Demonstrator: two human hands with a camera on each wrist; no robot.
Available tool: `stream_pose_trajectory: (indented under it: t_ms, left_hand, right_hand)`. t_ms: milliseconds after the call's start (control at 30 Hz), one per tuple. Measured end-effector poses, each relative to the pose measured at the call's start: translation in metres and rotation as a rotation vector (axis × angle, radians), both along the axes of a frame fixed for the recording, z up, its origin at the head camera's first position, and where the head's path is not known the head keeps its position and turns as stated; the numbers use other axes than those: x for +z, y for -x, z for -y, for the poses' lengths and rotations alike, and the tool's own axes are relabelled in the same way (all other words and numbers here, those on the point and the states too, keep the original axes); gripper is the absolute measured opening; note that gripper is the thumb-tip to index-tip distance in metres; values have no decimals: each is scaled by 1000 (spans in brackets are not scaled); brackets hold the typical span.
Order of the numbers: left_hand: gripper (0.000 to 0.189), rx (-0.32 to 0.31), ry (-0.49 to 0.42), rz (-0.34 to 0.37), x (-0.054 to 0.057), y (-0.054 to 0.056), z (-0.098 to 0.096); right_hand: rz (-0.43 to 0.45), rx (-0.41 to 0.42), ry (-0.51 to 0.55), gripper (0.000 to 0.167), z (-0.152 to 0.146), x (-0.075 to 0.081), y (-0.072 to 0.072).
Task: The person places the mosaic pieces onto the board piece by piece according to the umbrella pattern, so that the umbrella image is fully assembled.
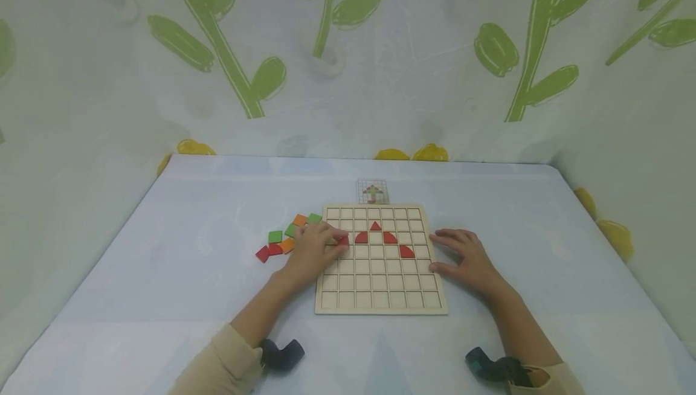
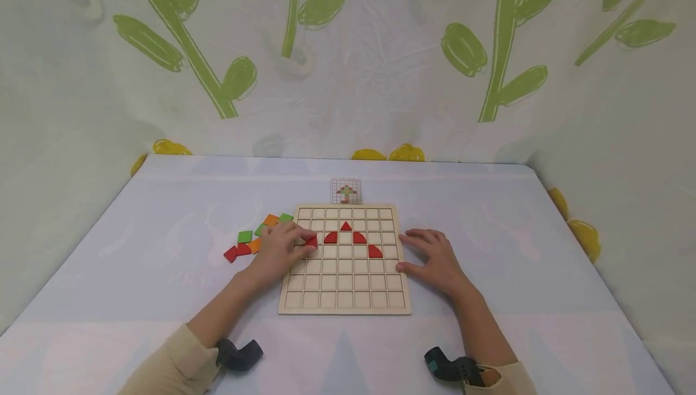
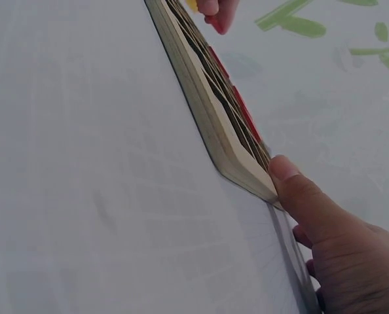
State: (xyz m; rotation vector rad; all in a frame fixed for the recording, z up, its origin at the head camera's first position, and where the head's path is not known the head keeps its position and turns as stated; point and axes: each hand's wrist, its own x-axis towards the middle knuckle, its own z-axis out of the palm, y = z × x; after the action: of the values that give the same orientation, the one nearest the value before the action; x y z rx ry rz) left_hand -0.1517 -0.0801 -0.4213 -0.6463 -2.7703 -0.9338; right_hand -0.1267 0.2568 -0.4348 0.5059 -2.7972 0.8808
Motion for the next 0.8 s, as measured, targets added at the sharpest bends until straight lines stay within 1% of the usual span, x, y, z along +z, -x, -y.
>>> stream_pose_trajectory:
  t_ms: [133,333,567,800]
  left_hand:
    - [28,-24,33,16,-1,0,-2]
    - [28,-59,92,8,1,-2,-3]
    - [27,-77,79,29,2,-3,-4]
    - [28,-100,84,19,2,-3,-3]
  right_hand:
    - [3,2,5,58,0,0,0]
    - [13,1,11,58,0,0,0]
    - [6,6,3,58,0,1,-1]
    - [-14,10,-1,57,0,1,0]
